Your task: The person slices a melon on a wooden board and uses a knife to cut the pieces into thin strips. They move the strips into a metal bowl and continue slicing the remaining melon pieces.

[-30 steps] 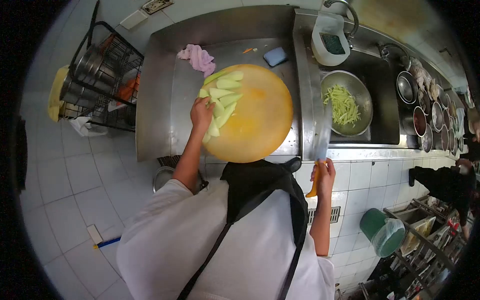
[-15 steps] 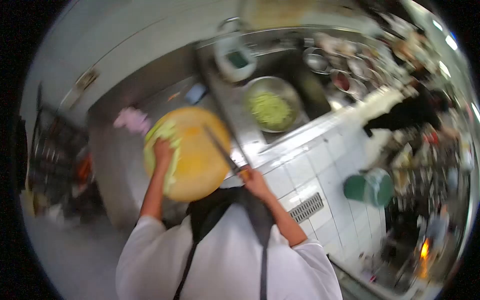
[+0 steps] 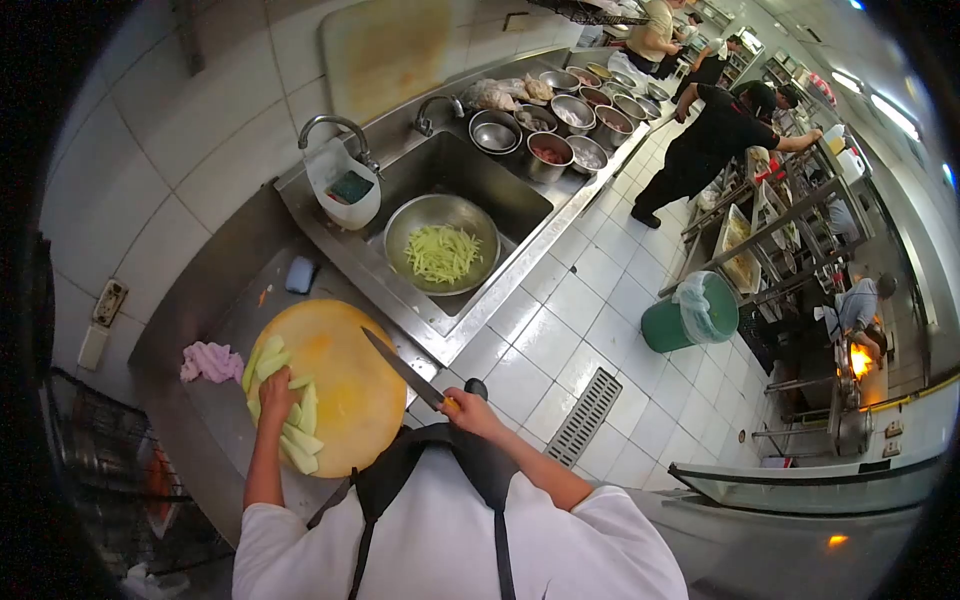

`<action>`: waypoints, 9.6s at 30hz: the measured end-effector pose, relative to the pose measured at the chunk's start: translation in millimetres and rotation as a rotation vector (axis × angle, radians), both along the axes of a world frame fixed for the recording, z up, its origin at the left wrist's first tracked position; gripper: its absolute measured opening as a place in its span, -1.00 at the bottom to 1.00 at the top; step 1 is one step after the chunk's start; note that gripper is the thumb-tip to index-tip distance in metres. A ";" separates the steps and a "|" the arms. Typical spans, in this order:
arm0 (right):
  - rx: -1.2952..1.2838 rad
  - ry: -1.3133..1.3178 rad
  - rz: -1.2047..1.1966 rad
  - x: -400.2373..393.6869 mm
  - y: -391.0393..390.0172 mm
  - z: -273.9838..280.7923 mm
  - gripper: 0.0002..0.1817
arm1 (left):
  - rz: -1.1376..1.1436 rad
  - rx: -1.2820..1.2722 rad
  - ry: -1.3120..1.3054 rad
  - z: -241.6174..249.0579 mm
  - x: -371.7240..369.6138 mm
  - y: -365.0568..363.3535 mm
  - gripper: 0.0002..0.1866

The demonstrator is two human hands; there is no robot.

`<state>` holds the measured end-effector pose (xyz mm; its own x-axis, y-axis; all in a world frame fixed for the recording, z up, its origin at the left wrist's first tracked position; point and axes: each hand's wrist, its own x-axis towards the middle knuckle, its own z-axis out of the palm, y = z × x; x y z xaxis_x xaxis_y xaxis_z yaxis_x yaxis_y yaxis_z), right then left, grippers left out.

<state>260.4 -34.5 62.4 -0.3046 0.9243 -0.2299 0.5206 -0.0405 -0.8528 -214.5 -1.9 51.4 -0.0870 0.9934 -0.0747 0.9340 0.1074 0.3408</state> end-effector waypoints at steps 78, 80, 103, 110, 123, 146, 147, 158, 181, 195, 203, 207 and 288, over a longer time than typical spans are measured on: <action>0.220 -0.470 0.261 -105.6 5.5 14.5 -0.77 | 0.656 0.476 -1.207 -78.5 200.2 16.8 -0.81; 0.209 -0.466 0.277 -107.1 5.7 10.3 -0.77 | 0.673 0.464 -1.227 -82.5 199.1 14.8 -0.81; 0.106 -0.470 0.263 -98.3 18.0 24.9 -0.80 | 0.574 0.524 -0.850 -69.0 206.0 24.1 -0.74; 0.105 -0.497 0.275 -98.6 21.5 20.6 -0.82 | 0.663 0.484 -0.892 -72.4 209.1 25.4 -0.72; 0.065 -0.499 0.298 -81.6 12.3 47.9 -0.83 | 0.621 0.483 -1.045 -82.3 191.0 27.1 -0.68; 0.132 -0.485 0.289 -126.8 30.0 -16.8 -0.79 | 0.591 0.530 -0.980 -92.5 191.1 21.8 -0.72; 0.161 -0.475 0.292 -130.8 34.0 -20.7 -0.78 | 0.599 0.521 -0.988 -92.9 191.0 22.0 -0.72; 0.179 -0.378 0.240 -104.9 38.7 6.5 -0.79 | 0.575 0.439 -1.129 -80.4 182.9 16.9 -0.71; 0.222 -0.412 0.286 -96.3 14.7 24.9 -0.84 | 0.504 0.496 -1.060 -80.3 182.7 18.4 -0.74; 0.157 -0.418 0.311 -106.0 23.8 34.4 -0.81 | 0.464 0.500 -1.091 -89.5 180.2 19.7 -0.78; 0.133 -0.443 0.329 -114.6 35.3 39.7 -0.80 | 0.418 0.500 -1.079 -89.5 179.7 16.1 -0.80; 0.123 -0.474 0.335 -122.8 37.0 34.7 -0.80 | 0.425 0.487 -1.107 -89.0 179.4 14.0 -0.80; 0.228 -0.419 0.249 -56.6 11.8 11.7 -0.81 | 0.602 0.212 -0.555 -64.5 181.7 43.1 -0.55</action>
